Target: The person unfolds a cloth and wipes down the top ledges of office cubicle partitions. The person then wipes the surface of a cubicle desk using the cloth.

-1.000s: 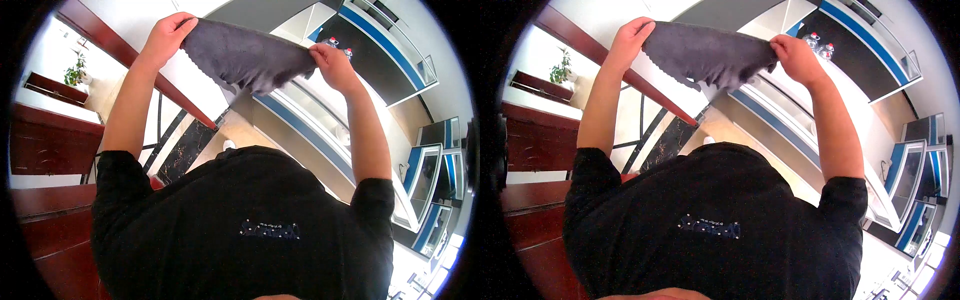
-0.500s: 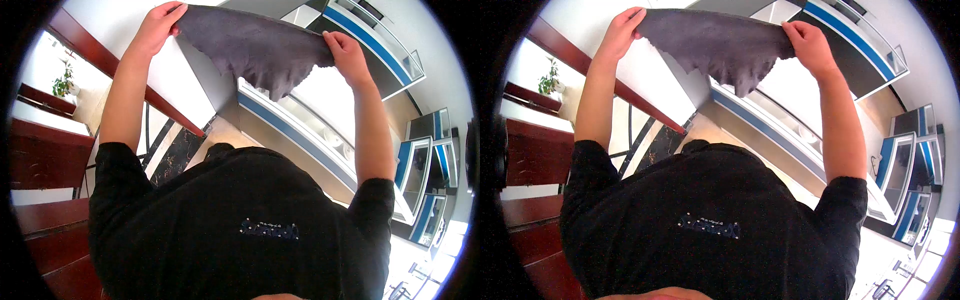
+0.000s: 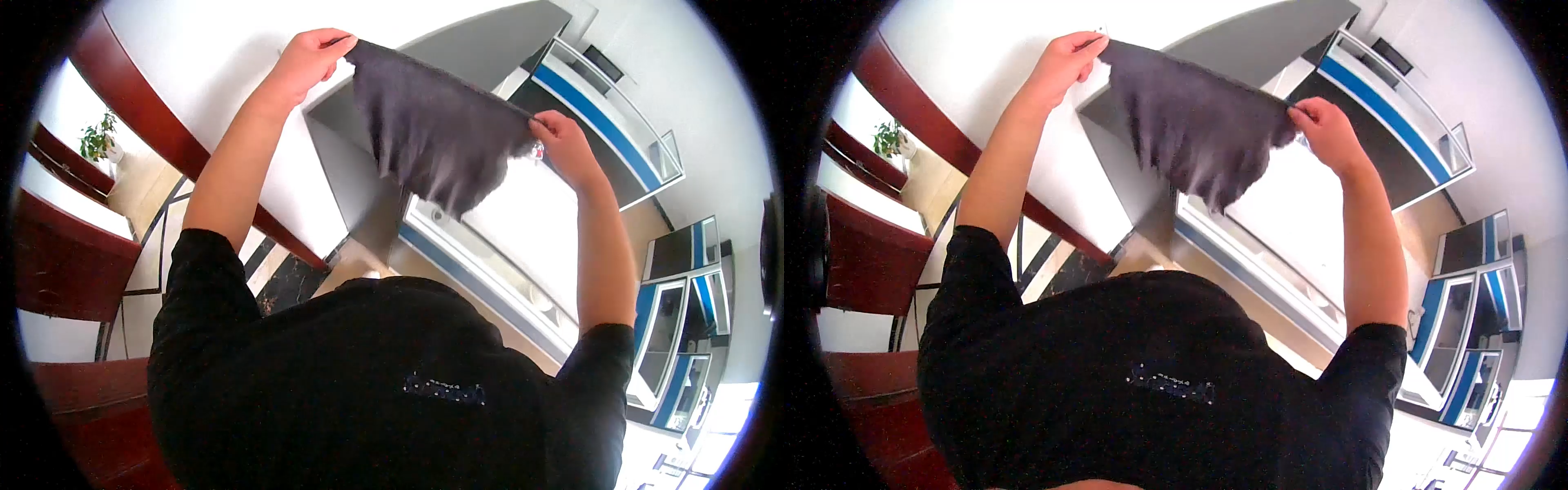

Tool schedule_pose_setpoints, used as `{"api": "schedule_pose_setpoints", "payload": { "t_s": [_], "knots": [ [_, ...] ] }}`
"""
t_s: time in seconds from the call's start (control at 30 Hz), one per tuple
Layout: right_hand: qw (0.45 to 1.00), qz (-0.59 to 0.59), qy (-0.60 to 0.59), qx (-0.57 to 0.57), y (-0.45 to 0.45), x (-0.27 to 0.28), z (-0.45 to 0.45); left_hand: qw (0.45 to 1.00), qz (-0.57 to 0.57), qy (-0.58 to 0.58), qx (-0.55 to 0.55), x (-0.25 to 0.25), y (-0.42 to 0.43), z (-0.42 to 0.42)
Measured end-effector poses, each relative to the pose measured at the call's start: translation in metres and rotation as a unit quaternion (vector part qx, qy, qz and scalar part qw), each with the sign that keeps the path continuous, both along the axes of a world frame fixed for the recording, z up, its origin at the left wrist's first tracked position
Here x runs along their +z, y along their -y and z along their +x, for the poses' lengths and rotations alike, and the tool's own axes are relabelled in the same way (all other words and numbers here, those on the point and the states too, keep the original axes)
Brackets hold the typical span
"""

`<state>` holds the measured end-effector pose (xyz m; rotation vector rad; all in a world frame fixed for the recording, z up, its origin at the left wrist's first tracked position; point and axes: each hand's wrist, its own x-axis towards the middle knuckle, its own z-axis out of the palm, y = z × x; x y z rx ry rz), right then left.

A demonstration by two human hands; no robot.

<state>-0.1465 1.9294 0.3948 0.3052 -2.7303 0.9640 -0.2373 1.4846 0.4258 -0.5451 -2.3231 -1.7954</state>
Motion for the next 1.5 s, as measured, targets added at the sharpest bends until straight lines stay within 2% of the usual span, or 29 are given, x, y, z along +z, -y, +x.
{"api": "schedule_pose_setpoints", "payload": {
  "t_s": [0.07, 0.13, 0.17, 0.2, 0.27, 0.33, 0.4, 0.47, 0.53, 0.6, 0.67, 0.73, 0.8, 0.83, 0.87, 0.9, 1.0, 1.13, 1.23, 1.3, 1.5],
  "knots": [
    [0.995, 0.006, -0.06, -0.076, 0.015, 0.015, -0.034, 0.997, -0.016, -0.06, 0.053, 0.012, 0.002, -0.028],
    [0.98, 0.052, -0.171, -0.092, 0.026, 0.034, -0.066, 0.989, -0.017, -0.113, 0.092, 0.033, 0.007, -0.042],
    [0.971, 0.052, -0.213, -0.094, 0.033, 0.039, -0.078, 0.988, -0.009, -0.13, 0.077, 0.042, 0.013, -0.056],
    [0.972, 0.021, -0.216, -0.086, 0.044, 0.044, -0.083, 0.988, -0.006, -0.13, 0.082, 0.042, 0.02, -0.061],
    [0.97, 0.044, -0.232, -0.059, 0.064, 0.044, -0.084, 0.969, -0.14, -0.2, 0.047, 0.042, 0.035, -0.064],
    [0.967, 0.09, -0.237, 0.005, 0.072, 0.024, -0.089, 0.965, -0.097, -0.241, 0.026, 0.02, 0.037, -0.044],
    [0.96, 0.175, -0.216, 0.02, 0.078, -0.011, -0.083, 0.966, -0.135, -0.221, 0.02, -0.014, 0.051, -0.036],
    [0.949, 0.237, -0.179, 0.104, 0.078, -0.047, -0.073, 0.974, -0.204, -0.099, 0.02, -0.041, 0.06, -0.002],
    [0.946, 0.273, -0.072, 0.159, 0.078, -0.083, -0.056, 0.935, -0.342, -0.079, -0.039, -0.077, 0.076, 0.017],
    [0.927, 0.317, -0.082, 0.183, 0.094, -0.087, -0.031, 0.945, -0.31, -0.101, -0.009, -0.102, 0.066, 0.035],
    [0.938, 0.305, -0.067, 0.152, 0.123, -0.091, -0.028, 0.954, -0.275, -0.118, 0.024, -0.127, 0.046, 0.035],
    [0.979, 0.136, -0.073, 0.135, 0.152, -0.108, -0.055, 0.946, -0.243, -0.211, 0.042, -0.148, 0.004, 0.01],
    [0.982, 0.145, -0.036, 0.113, 0.189, -0.13, -0.086, 0.939, -0.324, -0.097, 0.058, -0.163, -0.043, -0.006],
    [0.982, 0.145, -0.036, 0.112, 0.201, -0.148, -0.097, 0.939, -0.324, -0.098, 0.058, -0.182, -0.059, -0.016],
    [0.975, 0.209, -0.025, 0.068, 0.21, -0.168, -0.105, 0.906, -0.395, -0.121, 0.094, -0.207, -0.073, -0.026],
    [0.962, 0.272, -0.015, 0.023, 0.215, -0.171, -0.106, 0.865, -0.464, -0.143, 0.131, -0.208, -0.08, -0.025],
    [0.958, 0.283, 0.041, 0.035, 0.204, -0.169, -0.097, 0.865, -0.482, -0.093, 0.102, -0.207, -0.073, -0.017],
    [0.95, 0.31, 0.046, 0.006, 0.207, -0.161, -0.077, 0.855, -0.502, -0.084, 0.099, -0.199, -0.065, 0.004],
    [0.937, 0.345, 0.054, 0.028, 0.215, -0.16, -0.07, 0.855, -0.483, -0.08, 0.169, -0.21, -0.061, 0.021],
    [0.939, 0.339, 0.046, 0.043, 0.216, -0.161, -0.074, 0.85, -0.492, -0.079, 0.173, -0.214, -0.057, 0.02],
    [0.945, 0.319, 0.0, 0.067, 0.23, -0.166, -0.141, 0.818, -0.539, -0.079, 0.184, -0.205, -0.037, -0.042]
  ]
}}
